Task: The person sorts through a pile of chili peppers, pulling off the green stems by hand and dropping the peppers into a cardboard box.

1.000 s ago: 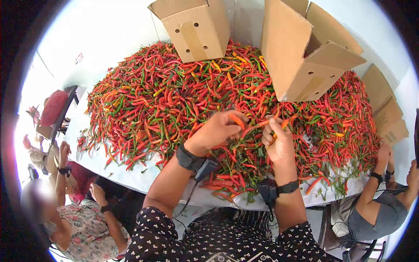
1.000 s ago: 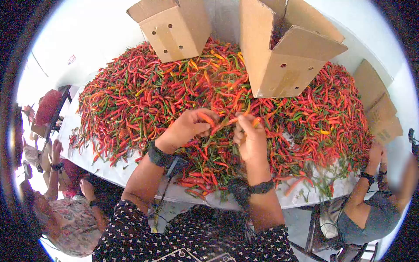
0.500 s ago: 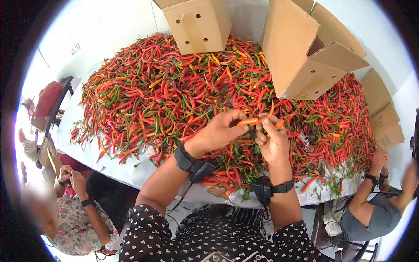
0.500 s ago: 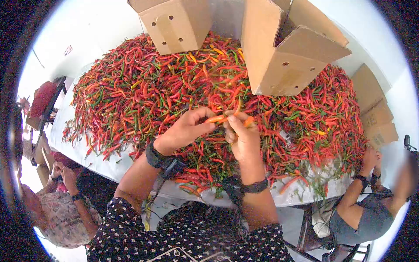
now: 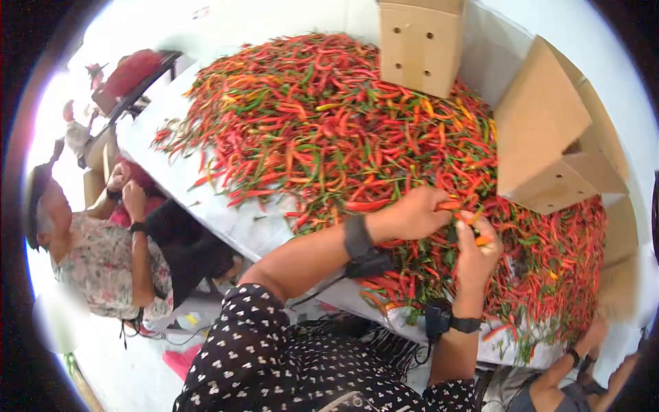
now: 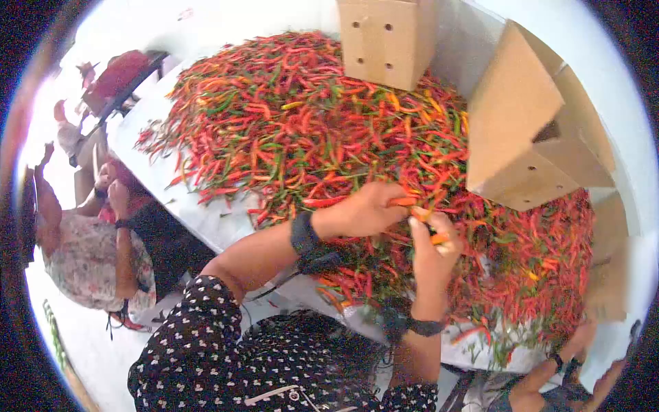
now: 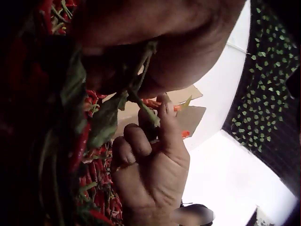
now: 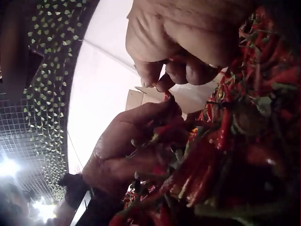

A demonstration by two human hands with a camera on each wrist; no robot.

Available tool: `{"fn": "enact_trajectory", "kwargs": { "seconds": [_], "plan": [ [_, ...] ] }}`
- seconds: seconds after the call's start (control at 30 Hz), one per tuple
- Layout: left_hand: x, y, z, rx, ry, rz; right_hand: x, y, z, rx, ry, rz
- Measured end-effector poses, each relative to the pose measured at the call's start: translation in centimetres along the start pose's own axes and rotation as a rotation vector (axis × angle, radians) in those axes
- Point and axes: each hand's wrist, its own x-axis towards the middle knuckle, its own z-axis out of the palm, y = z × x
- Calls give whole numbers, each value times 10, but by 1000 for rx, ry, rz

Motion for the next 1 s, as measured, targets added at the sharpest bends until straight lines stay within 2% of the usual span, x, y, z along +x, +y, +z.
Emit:
{"fn": "enact_trajectory", "kwargs": {
  "seconds": [0.03, 0.1, 0.13, 0.23, 0.27, 0.3, 0.33, 0.37, 0.43, 0.47, 0.53, 0.57, 0.63, 0.7, 0.77, 0.83, 0.9, 0.97, 1.0],
  "plan": [
    [3, 1, 4, -2, 3, 71, 1, -2, 3, -22, 2, -82],
    [3, 6, 4, -28, 60, -39, 0, -14, 1, -183, -34, -207],
    [4, 24, -6, -64, -6, -152, -1, -8, 1, -144, -40, -238],
    [6, 1, 1, -52, 32, -271, -2, -4, 6, -21, -56, -293],
    [6, -2, 0, -43, 31, -273, -3, -3, 5, 65, -39, -200],
    [6, -4, -2, -196, 2, -306, -4, -2, 4, 150, -25, -108],
    [7, -5, -2, -350, -28, -339, -5, -2, 2, 451, -39, 191],
    [7, -4, -2, -344, -31, -339, -3, -1, 1, 457, -35, 190],
    [8, 3, 2, -745, -61, -314, 4, 6, 0, 848, 31, 347],
    [7, 6, -1, -744, -61, -315, 5, 9, -4, 868, -41, 357],
    [5, 12, -7, -706, -207, -393, 5, 8, -3, 837, -70, 387],
    [5, 15, -7, -703, -210, -395, 4, 5, -3, 807, -99, 415],
    [5, 19, -3, -646, -237, -173, 3, -5, -1, 733, -80, 448],
    [2, 20, 3, -673, -249, -190, 2, -5, -1, 531, -195, 438],
    [2, 17, 5, -701, -261, -203, 2, -2, 1, 529, -212, 413],
    [4, 14, 4, -205, -225, 91, 1, -7, 5, 341, -147, 328],
    [2, 13, 4, -251, -285, 30, 1, 1, 5, 329, -119, 321],
    [2, 9, 9, -318, -90, 77, 2, 3, 2, 318, -94, 313],
    [3, 13, 3, -317, -90, 79, 2, 1, 1, 406, -39, 333]
  ]
}}
